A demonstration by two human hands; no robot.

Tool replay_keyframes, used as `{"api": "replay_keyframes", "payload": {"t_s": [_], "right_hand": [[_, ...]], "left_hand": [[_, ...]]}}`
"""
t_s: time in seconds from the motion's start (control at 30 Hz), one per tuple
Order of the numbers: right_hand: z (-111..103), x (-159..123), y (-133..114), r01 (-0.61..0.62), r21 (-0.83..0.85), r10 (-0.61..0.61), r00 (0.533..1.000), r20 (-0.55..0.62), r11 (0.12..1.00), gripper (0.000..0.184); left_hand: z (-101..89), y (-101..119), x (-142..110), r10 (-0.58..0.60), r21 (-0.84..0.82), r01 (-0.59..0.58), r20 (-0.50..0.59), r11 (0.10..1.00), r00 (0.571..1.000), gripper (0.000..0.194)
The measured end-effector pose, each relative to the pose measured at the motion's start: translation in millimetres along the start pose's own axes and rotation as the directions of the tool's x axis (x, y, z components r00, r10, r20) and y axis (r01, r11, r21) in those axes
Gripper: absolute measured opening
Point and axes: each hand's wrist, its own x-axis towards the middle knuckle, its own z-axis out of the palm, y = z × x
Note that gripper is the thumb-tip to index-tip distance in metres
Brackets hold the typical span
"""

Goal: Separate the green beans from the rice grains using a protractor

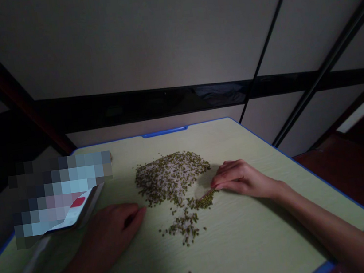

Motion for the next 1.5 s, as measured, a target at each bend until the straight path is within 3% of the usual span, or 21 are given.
{"api": "replay_keyframes", "payload": {"t_s": [0.27,0.57,0.9,1.13,1.27,1.5], "right_hand": [[1,1,-4,0.000,0.055,-0.001,1.000,0.022,0.998,0.015],[-6,-1,-10,-0.136,0.113,0.118,0.981,0.152,0.984,0.019],[-17,-3,-11,-0.154,0.127,0.133,0.979,0.157,0.980,0.026],[-25,-11,-8,-0.138,0.044,0.132,0.985,0.111,0.989,0.022],[-17,-8,-19,-0.057,0.095,0.053,0.998,0.040,0.994,0.020],[12,0,-45,0.099,0.267,-0.145,0.977,0.159,0.959,0.027]], "left_hand": [[0.8,0,1,-0.006,-0.018,0.006,0.002,1.000,1.000,0.039],[1.7,-1,0,-0.012,-0.016,0.012,-0.021,1.000,1.000,0.040],[1.9,-2,0,0.010,-0.049,-0.012,-0.045,0.999,0.999,0.041],[1.8,-2,0,-0.019,-0.062,0.016,-0.036,0.998,0.999,0.039],[1.1,0,0,-0.017,-0.053,0.015,-0.034,0.998,0.999,0.039],[1.4,0,-1,-0.007,-0.012,0.007,0.000,1.000,1.000,0.040]]}}
